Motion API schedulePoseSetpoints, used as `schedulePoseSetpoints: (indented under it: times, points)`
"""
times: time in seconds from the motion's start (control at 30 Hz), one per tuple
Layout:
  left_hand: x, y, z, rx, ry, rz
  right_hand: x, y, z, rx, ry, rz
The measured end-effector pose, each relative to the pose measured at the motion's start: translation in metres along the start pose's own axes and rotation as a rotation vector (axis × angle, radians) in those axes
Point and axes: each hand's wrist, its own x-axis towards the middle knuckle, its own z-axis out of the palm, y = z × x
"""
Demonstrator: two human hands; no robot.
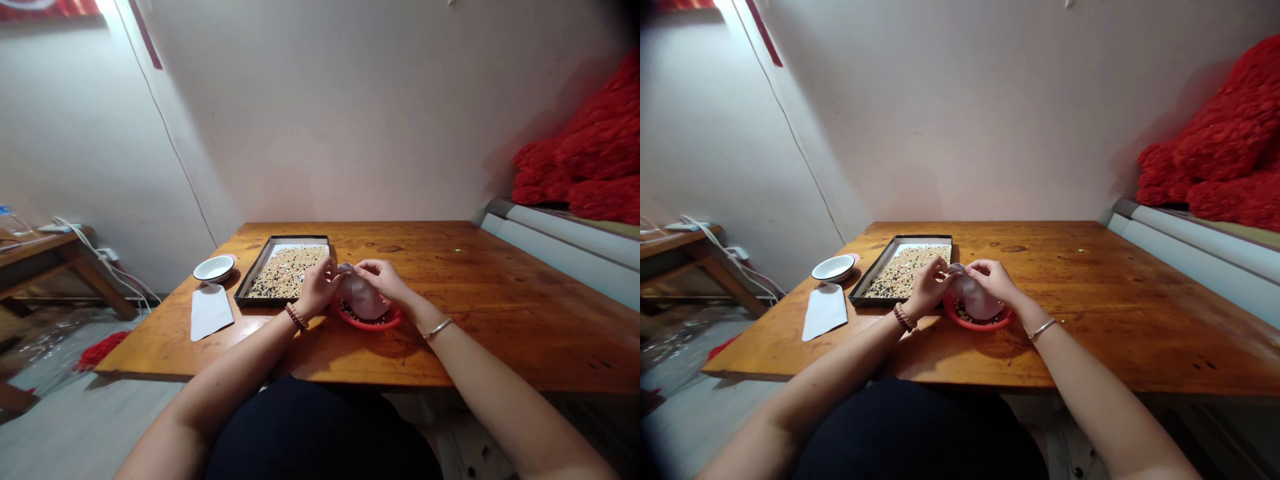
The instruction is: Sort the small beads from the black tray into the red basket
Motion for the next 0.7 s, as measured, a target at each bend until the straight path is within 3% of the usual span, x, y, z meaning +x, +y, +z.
schedulePoseSetpoints:
  times: [0.27, 0.47, 0.7]
  points:
    - [0.0005, 0.003, 0.0014, -0.148, -0.043, -0.03, 0.0013, -0.0009, -0.002, 0.032, 0.0, 0.002]
    - [0.001, 0.0017, 0.0008, -0.135, -0.033, -0.033, 0.0019, -0.0022, -0.0032, 0.083, -0.033, 0.043]
    - [0.0012, 0.0052, -0.0003, -0.087, -0.014, -0.011, -0.0025, -0.0044, -0.0005, -0.014, -0.052, 0.035]
